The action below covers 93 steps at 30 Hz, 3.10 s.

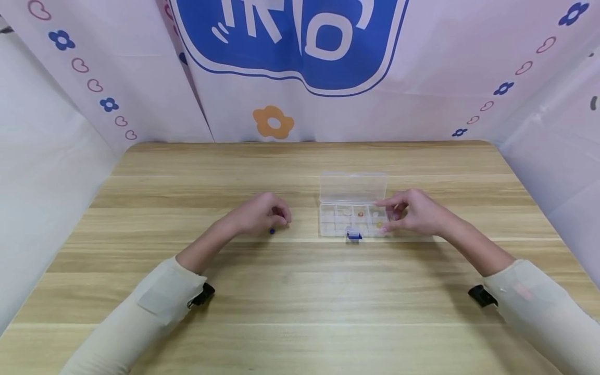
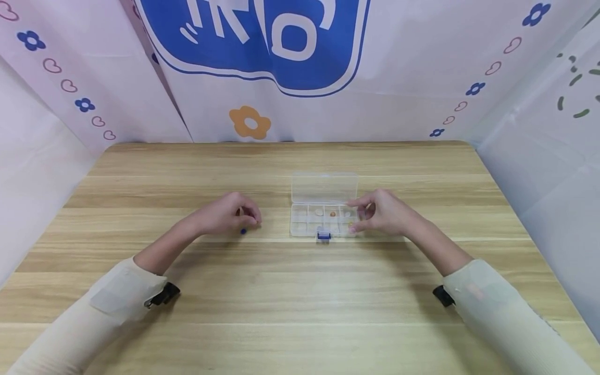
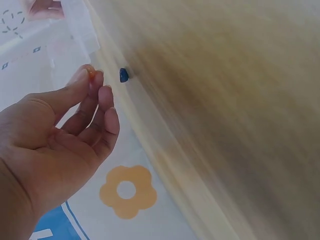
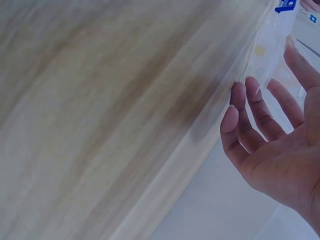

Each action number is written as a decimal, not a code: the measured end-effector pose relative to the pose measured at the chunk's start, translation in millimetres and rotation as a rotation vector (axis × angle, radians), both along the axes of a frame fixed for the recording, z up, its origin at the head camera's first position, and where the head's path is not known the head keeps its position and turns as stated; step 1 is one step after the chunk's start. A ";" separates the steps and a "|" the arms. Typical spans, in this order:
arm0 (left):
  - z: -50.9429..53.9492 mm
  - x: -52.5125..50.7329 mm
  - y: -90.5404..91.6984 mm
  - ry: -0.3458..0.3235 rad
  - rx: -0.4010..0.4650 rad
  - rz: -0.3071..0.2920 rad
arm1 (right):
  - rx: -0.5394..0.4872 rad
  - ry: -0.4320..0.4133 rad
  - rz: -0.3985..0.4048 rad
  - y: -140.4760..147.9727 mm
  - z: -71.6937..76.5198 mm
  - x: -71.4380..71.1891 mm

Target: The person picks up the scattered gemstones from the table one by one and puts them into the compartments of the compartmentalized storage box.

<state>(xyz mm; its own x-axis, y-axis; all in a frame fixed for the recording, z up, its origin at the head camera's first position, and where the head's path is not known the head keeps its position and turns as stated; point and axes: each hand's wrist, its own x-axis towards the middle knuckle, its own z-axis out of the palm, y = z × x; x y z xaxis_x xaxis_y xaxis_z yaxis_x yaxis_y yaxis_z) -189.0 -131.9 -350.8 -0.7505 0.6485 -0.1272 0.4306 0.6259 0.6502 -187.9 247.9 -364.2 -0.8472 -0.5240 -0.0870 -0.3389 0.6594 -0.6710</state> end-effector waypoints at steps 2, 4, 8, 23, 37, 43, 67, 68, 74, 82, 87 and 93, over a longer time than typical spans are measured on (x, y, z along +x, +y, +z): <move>-0.2 -0.1 0.2 0.006 -0.007 0.000 | -0.005 0.000 0.002 -0.2 -0.3 -0.2; -0.9 0.0 0.5 0.013 -0.018 0.004 | -0.008 0.000 0.005 -0.4 -0.3 -0.2; -1.6 0.6 1.6 0.017 -0.031 0.021 | -0.007 0.002 0.006 -0.8 0.0 -0.1; -0.7 0.6 5.1 0.013 0.030 0.043 | -0.001 -0.008 -0.006 -0.5 -0.2 -0.4; -2.3 -1.4 12.8 0.050 0.043 0.030 | 0.003 -0.006 -0.007 -0.1 -0.7 -0.7; 0.2 -2.0 16.4 0.044 0.070 0.033 | 0.004 -0.005 -0.012 -0.1 -0.3 -0.3; 3.7 -2.4 32.5 0.045 0.124 0.043 | 0.013 0.006 -0.008 -0.6 0.5 0.1; 3.9 -2.5 33.0 0.044 0.126 0.043 | 0.012 0.006 -0.007 -0.7 0.4 0.2; 4.9 -6.3 36.2 0.045 0.131 0.040 | 0.011 0.013 -0.007 -1.2 1.3 0.5; 7.4 -10.0 43.9 0.044 0.116 0.039 | 0.011 0.010 -0.010 -1.1 0.8 0.0; 6.4 -11.7 48.3 0.041 0.111 0.052 | 0.009 0.013 -0.012 -1.5 1.3 0.8; 5.8 -13.6 53.8 0.046 0.105 0.058 | 0.006 0.016 -0.015 -1.4 0.4 0.5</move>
<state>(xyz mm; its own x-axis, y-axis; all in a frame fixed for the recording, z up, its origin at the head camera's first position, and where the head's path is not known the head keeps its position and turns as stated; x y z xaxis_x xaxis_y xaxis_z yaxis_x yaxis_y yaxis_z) -202.6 -78.1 -345.0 -0.7908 0.6115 -0.0253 0.4267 0.5804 0.6935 -187.3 246.5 -363.8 -0.8564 -0.5107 -0.0764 -0.3395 0.6683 -0.6618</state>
